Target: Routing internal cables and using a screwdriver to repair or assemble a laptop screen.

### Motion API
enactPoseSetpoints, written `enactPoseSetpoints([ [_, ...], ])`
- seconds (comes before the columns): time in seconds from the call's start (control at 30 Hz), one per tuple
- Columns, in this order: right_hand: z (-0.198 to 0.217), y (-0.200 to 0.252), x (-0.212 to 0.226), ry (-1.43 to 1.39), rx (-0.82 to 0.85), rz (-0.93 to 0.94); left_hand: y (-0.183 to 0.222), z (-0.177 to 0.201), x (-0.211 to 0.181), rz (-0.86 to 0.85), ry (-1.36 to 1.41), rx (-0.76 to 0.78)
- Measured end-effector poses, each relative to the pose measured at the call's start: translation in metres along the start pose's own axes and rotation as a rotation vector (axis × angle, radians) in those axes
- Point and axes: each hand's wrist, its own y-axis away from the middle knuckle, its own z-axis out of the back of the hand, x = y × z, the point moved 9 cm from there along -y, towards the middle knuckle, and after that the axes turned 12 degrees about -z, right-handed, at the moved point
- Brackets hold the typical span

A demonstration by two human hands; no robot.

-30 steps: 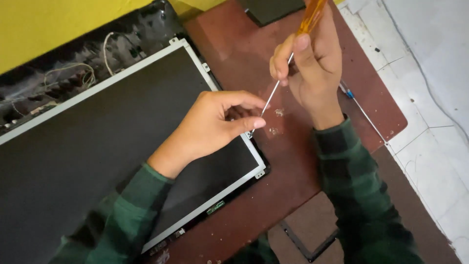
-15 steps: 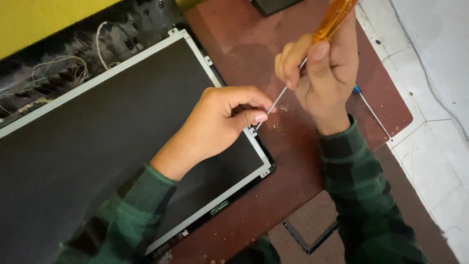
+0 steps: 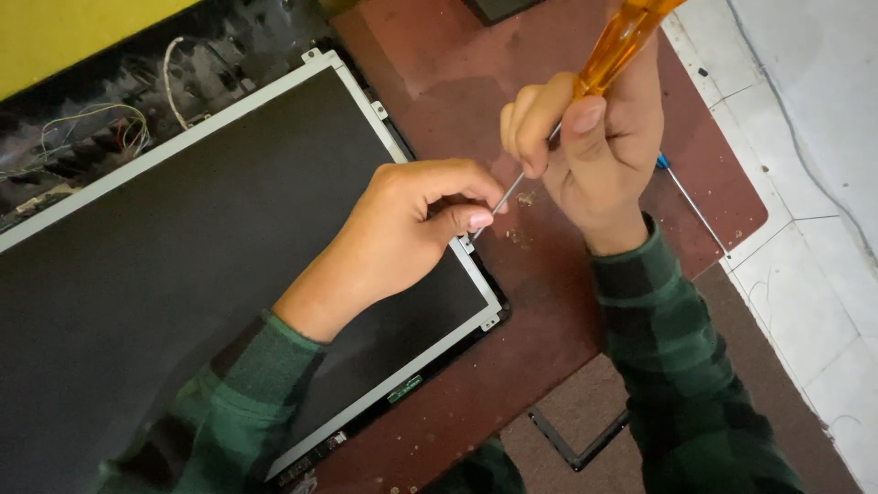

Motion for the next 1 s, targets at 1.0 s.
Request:
enactPoseSetpoints([
  [1.0, -0.015, 0.001, 0.015, 0.021, 0.096, 0.074, 0.01, -0.004, -0.001, -0.072, -0.259, 0.247],
])
